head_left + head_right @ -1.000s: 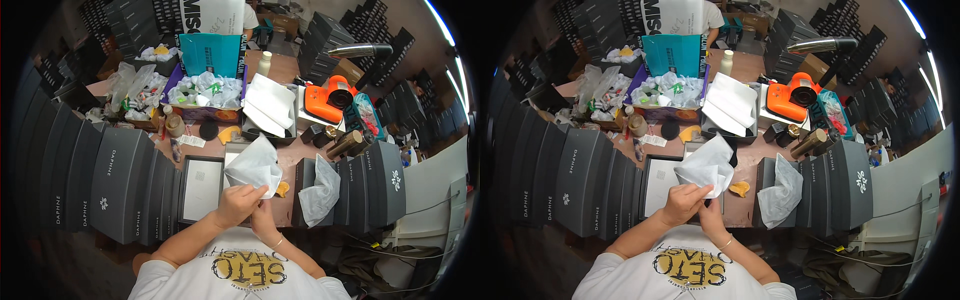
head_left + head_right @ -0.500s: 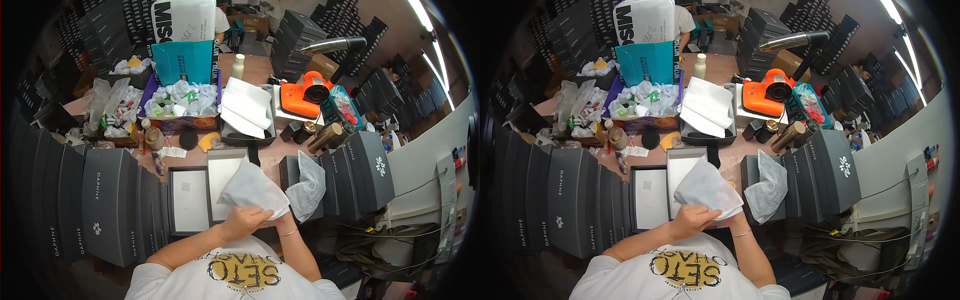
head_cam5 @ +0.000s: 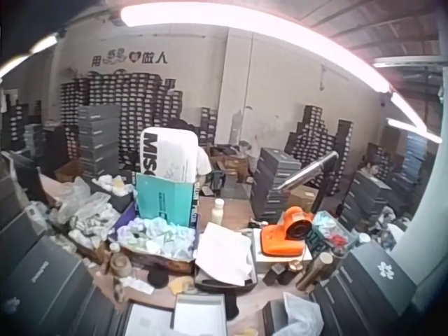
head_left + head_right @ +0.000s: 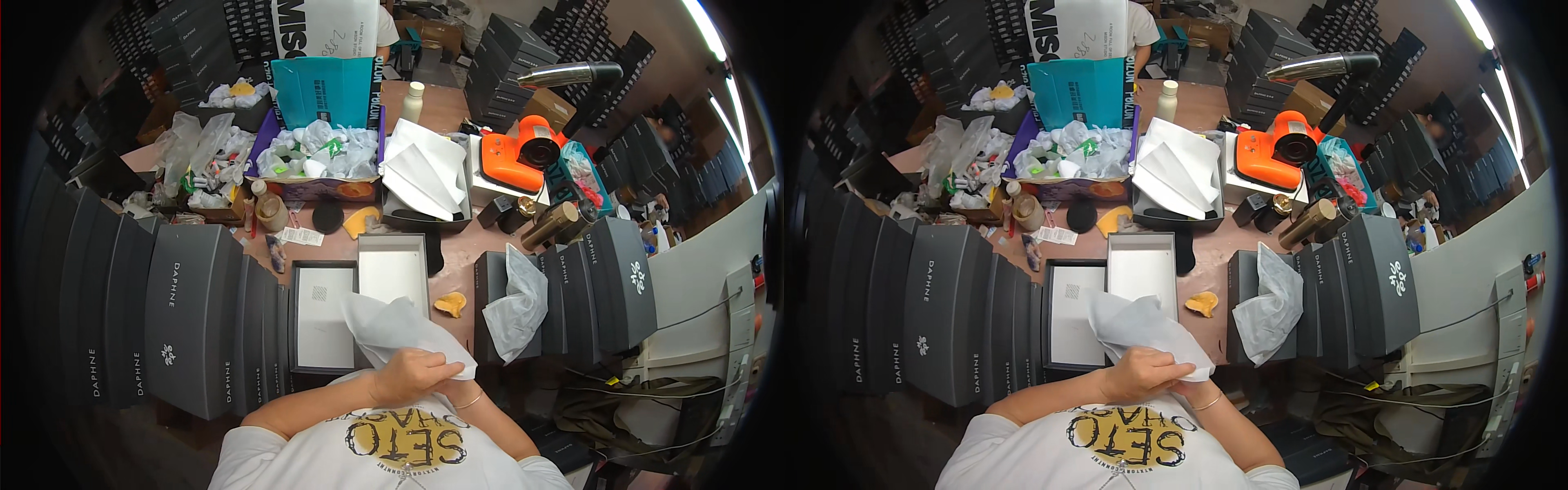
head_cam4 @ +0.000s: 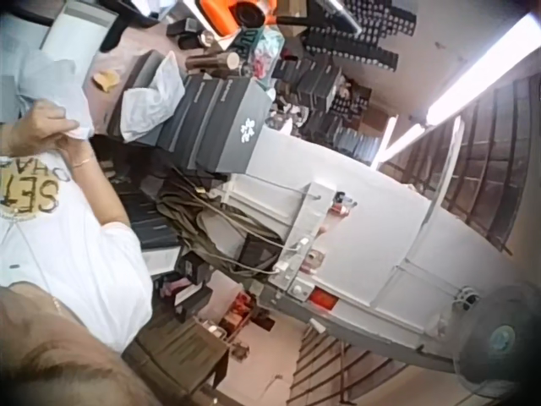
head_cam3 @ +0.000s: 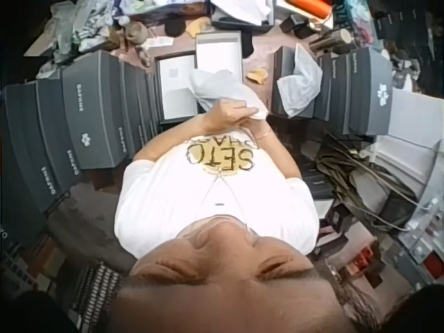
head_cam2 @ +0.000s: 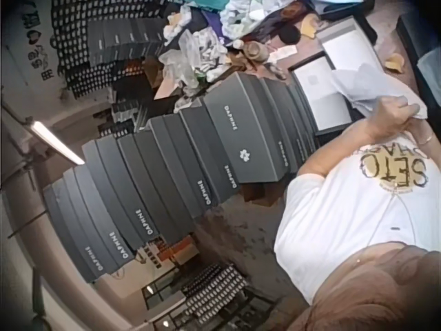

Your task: Packing black high-heeled shoes into boxes with tissue paper and tags.

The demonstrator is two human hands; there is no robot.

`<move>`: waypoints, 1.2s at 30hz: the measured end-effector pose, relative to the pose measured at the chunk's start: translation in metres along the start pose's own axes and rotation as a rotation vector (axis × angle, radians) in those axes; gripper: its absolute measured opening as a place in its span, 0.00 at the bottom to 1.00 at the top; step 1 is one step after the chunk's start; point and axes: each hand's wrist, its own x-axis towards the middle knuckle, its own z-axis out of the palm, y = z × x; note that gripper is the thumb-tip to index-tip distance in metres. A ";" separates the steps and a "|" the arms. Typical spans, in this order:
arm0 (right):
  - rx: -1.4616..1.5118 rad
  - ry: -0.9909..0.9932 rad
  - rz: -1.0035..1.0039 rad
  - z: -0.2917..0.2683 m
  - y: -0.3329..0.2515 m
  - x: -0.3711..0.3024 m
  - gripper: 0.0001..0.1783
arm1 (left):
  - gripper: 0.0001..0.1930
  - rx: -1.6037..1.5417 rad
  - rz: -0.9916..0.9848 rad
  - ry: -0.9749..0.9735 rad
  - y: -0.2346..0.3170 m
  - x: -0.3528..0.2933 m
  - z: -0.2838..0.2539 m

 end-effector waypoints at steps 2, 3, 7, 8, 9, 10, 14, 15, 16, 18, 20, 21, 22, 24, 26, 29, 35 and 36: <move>-0.047 -0.018 0.017 0.001 0.001 0.009 0.26 | 0.19 0.022 0.012 -0.053 0.002 -0.009 0.009; -0.071 -0.018 0.017 0.002 -0.002 0.014 0.26 | 0.19 0.029 0.017 -0.077 0.004 -0.012 0.012; -0.098 0.007 0.020 -0.001 -0.012 0.030 0.25 | 0.18 -0.051 -0.137 0.102 0.005 -0.005 -0.003; -0.067 0.007 0.016 -0.002 -0.020 0.026 0.25 | 0.18 -0.084 -0.149 0.100 0.007 -0.001 -0.005; -0.040 0.006 0.009 -0.002 -0.027 0.021 0.25 | 0.17 -0.119 -0.159 0.098 0.011 0.004 -0.004; -0.011 -0.012 0.034 -0.003 -0.024 0.022 0.25 | 0.17 -0.138 -0.194 0.107 0.015 -0.001 0.001; 0.042 -0.022 0.033 0.008 -0.008 0.025 0.25 | 0.16 -0.151 -0.293 0.098 0.001 -0.003 0.030; 0.047 -0.018 0.032 0.011 -0.006 0.027 0.25 | 0.18 -0.167 -0.306 0.049 -0.001 -0.004 0.027; 0.047 -0.015 0.036 0.014 -0.006 0.031 0.25 | 0.20 -0.247 -0.388 -0.008 0.002 -0.008 0.022; 0.037 0.011 0.021 0.016 -0.002 0.035 0.25 | 0.25 -0.421 -0.540 -0.152 0.010 -0.008 -0.005; -0.065 0.044 -0.018 0.024 0.000 0.034 0.25 | 0.34 -0.034 -0.477 0.377 0.010 -0.040 -0.016; -0.145 0.047 -0.021 0.029 0.002 0.032 0.25 | 0.37 -0.191 -0.729 0.592 0.007 -0.050 -0.019; -0.270 0.043 -0.035 0.034 0.004 0.036 0.25 | 0.40 -0.349 -0.982 0.802 -0.001 -0.059 -0.021; -0.662 -0.026 -0.053 0.048 0.013 0.037 0.25 | 0.41 -1.436 -1.205 0.779 -0.030 -0.087 -0.019; -1.140 -0.198 -0.141 0.054 0.017 0.040 0.25 | 0.36 -1.325 -1.267 0.944 -0.042 -0.095 -0.014; -1.561 -0.637 -0.449 0.053 0.019 0.033 0.28 | 0.34 -1.136 -1.099 1.139 -0.051 -0.103 -0.043; -0.514 0.193 -0.236 0.012 -0.014 0.016 0.39 | 0.41 -0.110 -0.955 0.749 -0.042 -0.075 -0.015; -0.336 0.273 -0.267 0.011 -0.014 0.017 0.36 | 0.44 -0.152 -0.992 0.515 -0.028 -0.055 0.004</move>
